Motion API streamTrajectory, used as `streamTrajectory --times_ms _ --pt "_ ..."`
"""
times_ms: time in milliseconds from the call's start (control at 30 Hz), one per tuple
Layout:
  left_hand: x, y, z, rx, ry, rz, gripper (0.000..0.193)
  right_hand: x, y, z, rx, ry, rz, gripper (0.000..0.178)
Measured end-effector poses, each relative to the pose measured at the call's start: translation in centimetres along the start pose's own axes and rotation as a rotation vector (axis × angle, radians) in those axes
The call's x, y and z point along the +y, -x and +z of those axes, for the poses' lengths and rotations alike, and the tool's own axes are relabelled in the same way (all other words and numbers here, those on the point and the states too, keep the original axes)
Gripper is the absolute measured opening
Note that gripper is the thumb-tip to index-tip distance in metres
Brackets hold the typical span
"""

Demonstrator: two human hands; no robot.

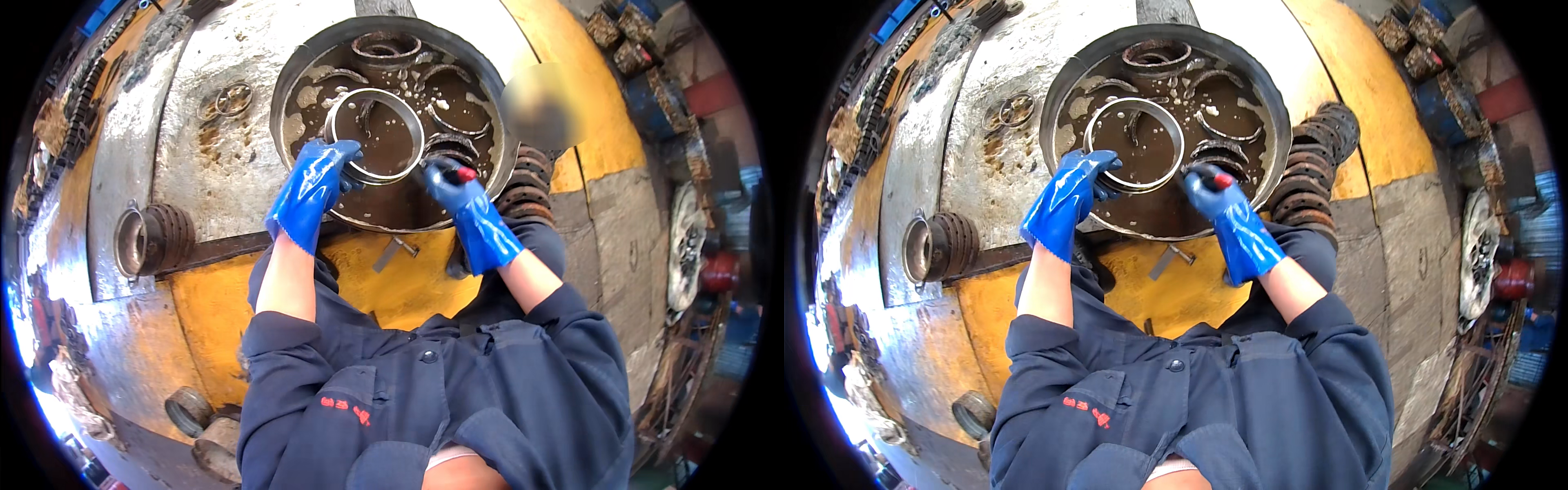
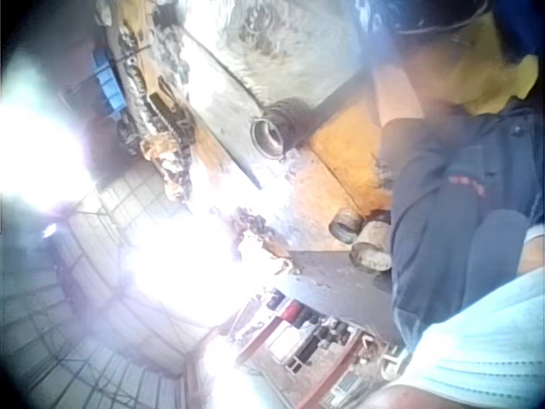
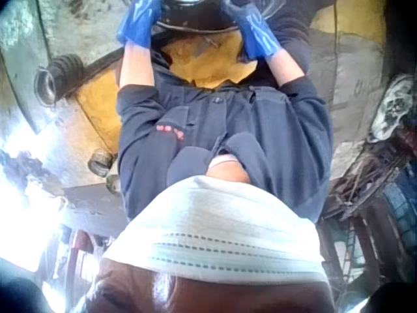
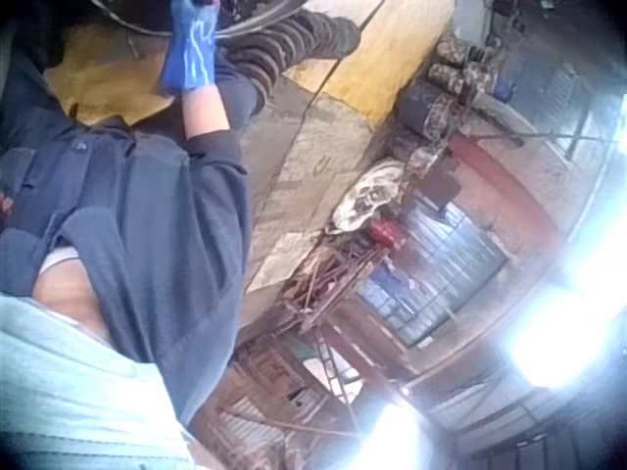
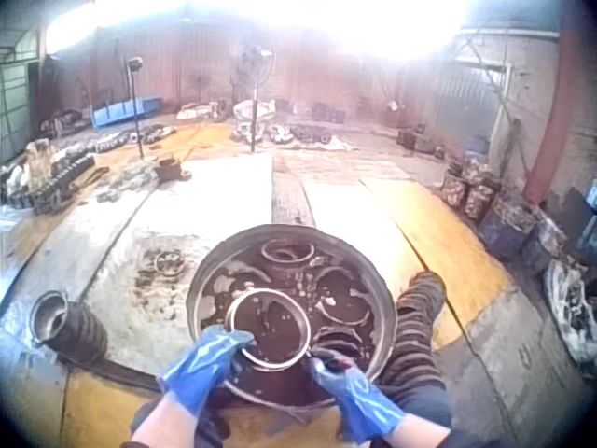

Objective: The person repeatedly picks up metal rings from a basin of dark liquid, scrubs them with a red-handled brush, and returns them to the basin. The process is repeated for multiple rings throughout the clip.

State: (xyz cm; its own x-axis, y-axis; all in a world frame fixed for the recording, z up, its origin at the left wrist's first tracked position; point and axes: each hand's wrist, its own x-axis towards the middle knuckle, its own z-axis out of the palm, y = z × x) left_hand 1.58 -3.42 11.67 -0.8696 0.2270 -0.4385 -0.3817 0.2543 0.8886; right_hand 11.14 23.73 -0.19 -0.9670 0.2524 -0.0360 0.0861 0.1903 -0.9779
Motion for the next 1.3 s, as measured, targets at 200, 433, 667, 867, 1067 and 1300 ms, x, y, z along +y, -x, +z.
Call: streamTrajectory --times_ms 200,433,667,867,1067,1300 --pt "0.4 1.9 -1.0 0.136 0.029 0.13 0.046 -2.4 3.9 1.4 -0.084 0.627 -0.275 0.031" --pt "-0.7 1.9 -1.9 0.159 -0.01 0.14 0.043 -4.5 3.4 1.6 -0.266 0.75 0.033 0.03" --pt "-1.2 1.3 -2.5 0.199 -0.085 0.213 0.049 -4.0 3.2 1.9 -0.275 0.757 0.028 0.029" --pt "0.5 2.9 -2.5 0.207 -0.254 0.194 0.05 -3.0 3.3 1.5 -0.24 0.757 -0.044 0.03" --pt "-0.1 2.5 -2.6 0.23 -0.28 0.235 0.052 -3.6 3.2 1.8 -0.251 0.761 -0.031 0.029" --pt "2.1 4.5 -2.4 0.185 -0.343 0.169 0.052 -3.6 3.4 1.7 -0.235 0.753 -0.045 0.028"
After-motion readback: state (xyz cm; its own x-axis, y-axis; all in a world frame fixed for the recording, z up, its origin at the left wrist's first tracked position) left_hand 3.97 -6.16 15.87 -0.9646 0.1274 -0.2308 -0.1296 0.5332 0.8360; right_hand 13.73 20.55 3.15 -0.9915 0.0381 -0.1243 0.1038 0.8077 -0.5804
